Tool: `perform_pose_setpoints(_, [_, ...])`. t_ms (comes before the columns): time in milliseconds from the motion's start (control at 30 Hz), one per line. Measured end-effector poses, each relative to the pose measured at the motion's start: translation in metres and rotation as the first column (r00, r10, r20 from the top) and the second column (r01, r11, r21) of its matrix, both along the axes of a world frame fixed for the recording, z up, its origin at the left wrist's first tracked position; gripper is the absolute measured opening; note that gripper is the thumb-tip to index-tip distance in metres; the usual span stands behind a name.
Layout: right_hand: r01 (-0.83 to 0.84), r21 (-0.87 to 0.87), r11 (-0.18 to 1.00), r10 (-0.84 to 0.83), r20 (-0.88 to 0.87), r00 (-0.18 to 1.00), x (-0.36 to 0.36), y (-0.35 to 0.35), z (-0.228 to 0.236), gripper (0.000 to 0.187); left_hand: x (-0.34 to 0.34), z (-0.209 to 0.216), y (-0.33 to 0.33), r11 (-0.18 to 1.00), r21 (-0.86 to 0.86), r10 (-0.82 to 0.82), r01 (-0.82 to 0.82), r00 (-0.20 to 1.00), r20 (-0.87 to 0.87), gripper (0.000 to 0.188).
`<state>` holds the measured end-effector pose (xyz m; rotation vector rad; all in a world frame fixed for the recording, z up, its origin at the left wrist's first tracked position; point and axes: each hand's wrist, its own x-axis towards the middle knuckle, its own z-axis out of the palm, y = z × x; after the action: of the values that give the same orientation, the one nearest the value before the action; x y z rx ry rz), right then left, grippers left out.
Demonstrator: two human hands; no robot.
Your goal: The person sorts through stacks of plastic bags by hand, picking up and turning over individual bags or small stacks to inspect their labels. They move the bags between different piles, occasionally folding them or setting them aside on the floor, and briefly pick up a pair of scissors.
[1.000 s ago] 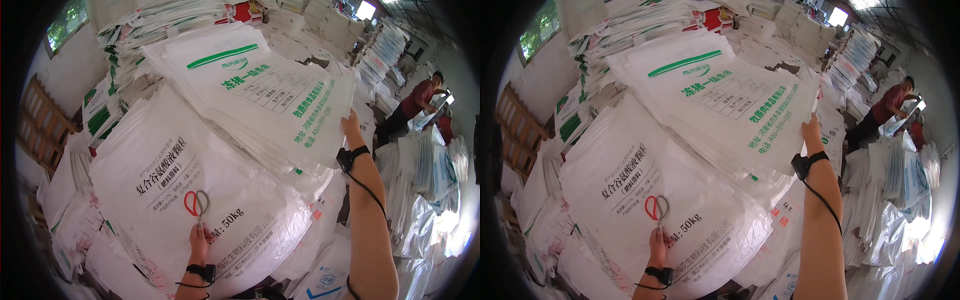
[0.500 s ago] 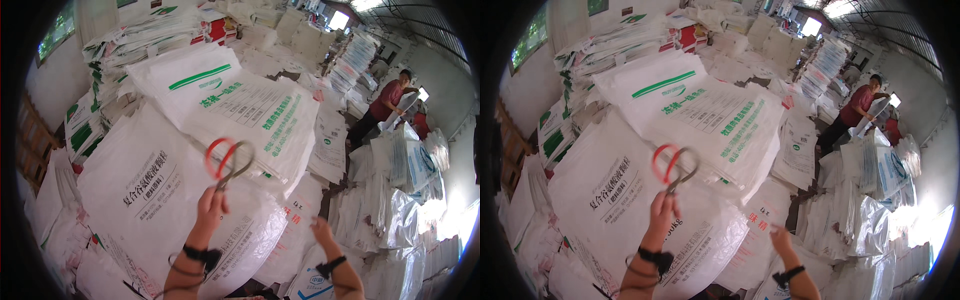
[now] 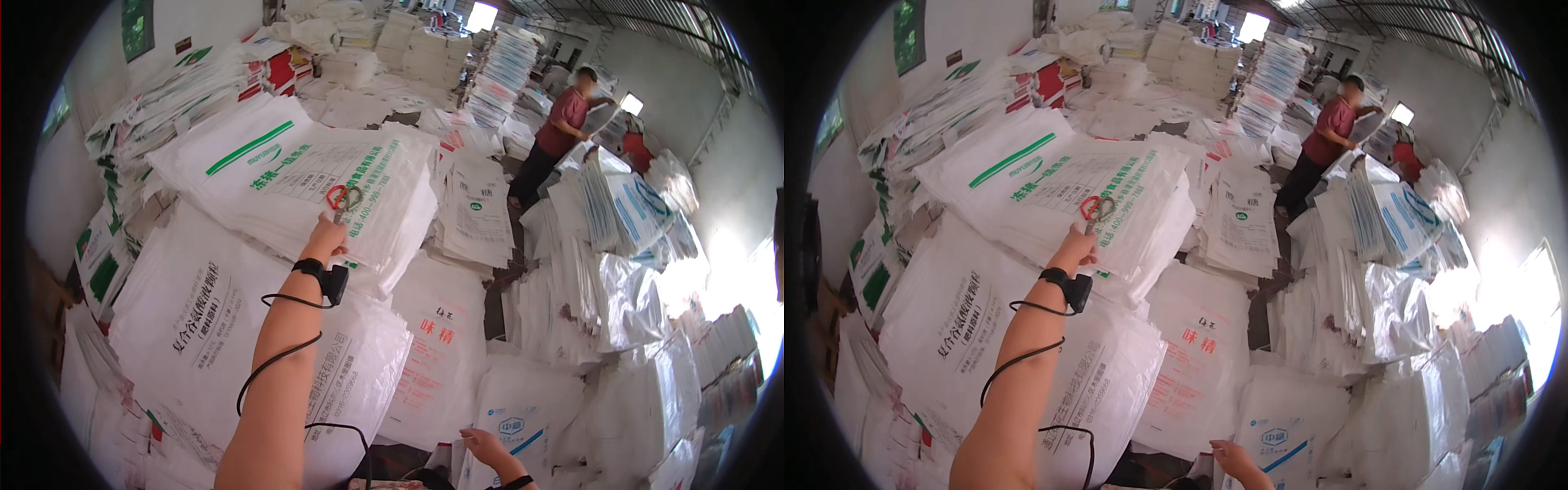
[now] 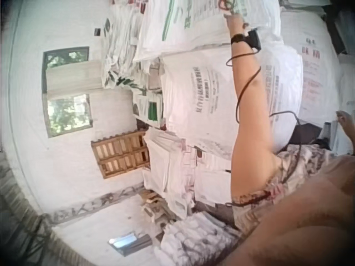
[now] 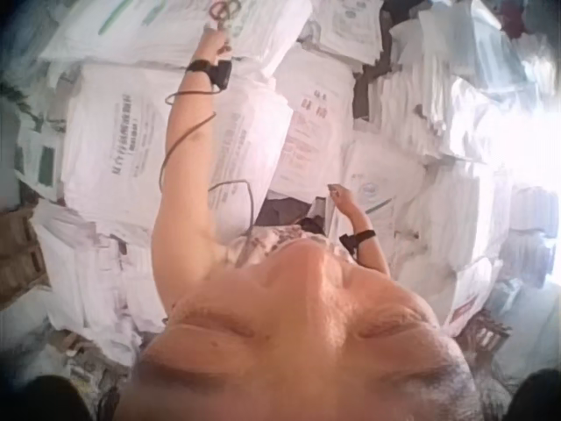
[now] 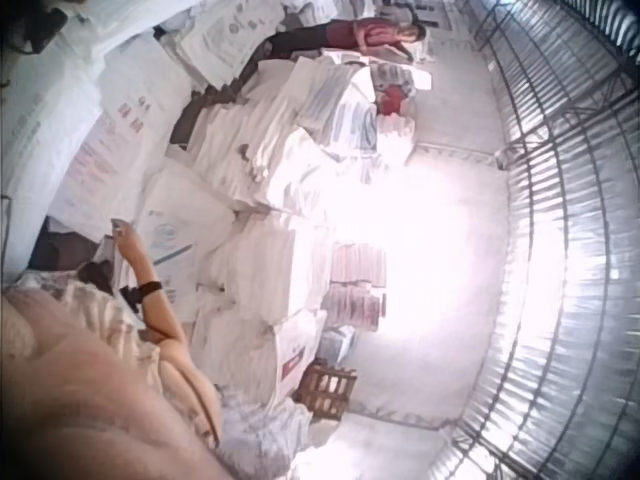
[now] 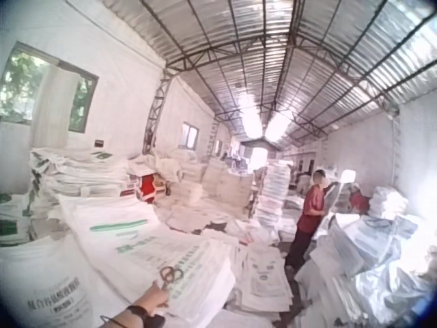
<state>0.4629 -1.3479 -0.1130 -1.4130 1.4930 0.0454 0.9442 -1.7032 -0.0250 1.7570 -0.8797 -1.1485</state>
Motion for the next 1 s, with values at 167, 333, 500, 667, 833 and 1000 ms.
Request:
perform_pose_setpoints(167, [-0.101,-0.077,0.992,0.105,0.045,0.993,-0.014,0.028,0.008,0.037,-0.013,0.014,0.08,0.995,0.073,0.037,-0.071,0.918,0.395,0.085])
perform_pose_setpoints(333, [-0.117,-0.163,0.98,0.157,0.252,0.955,-0.001,0.05,-0.03,0.039,-0.018,-0.052,0.248,0.982,-0.093,0.182,-0.162,0.941,0.285,0.073])
perform_pose_setpoints(500, [-0.407,-0.378,0.831,0.498,0.184,0.847,-0.038,0.104,-0.041,0.037,-0.084,-0.124,0.546,0.966,0.158,0.123,-0.206,0.9,0.418,0.072])
perform_pose_setpoints(667, [-0.442,-0.301,0.845,0.518,0.254,0.817,-0.083,0.137,-0.048,0.035,-0.151,-0.177,0.787,0.711,0.5,0.42,-0.495,0.869,0.263,0.066])
perform_pose_setpoints(833, [-0.529,-0.115,0.841,0.531,0.373,0.761,-0.07,0.146,-0.014,0.044,-0.194,-0.244,0.951,0.706,0.604,0.254,-0.369,0.929,0.269,0.046])
perform_pose_setpoints(1000, [-0.123,-0.104,0.987,0.158,0.778,0.608,-0.02,0.152,0.03,0.056,-0.287,-0.221,1.008,0.702,0.59,0.306,-0.398,0.917,0.255,0.031])
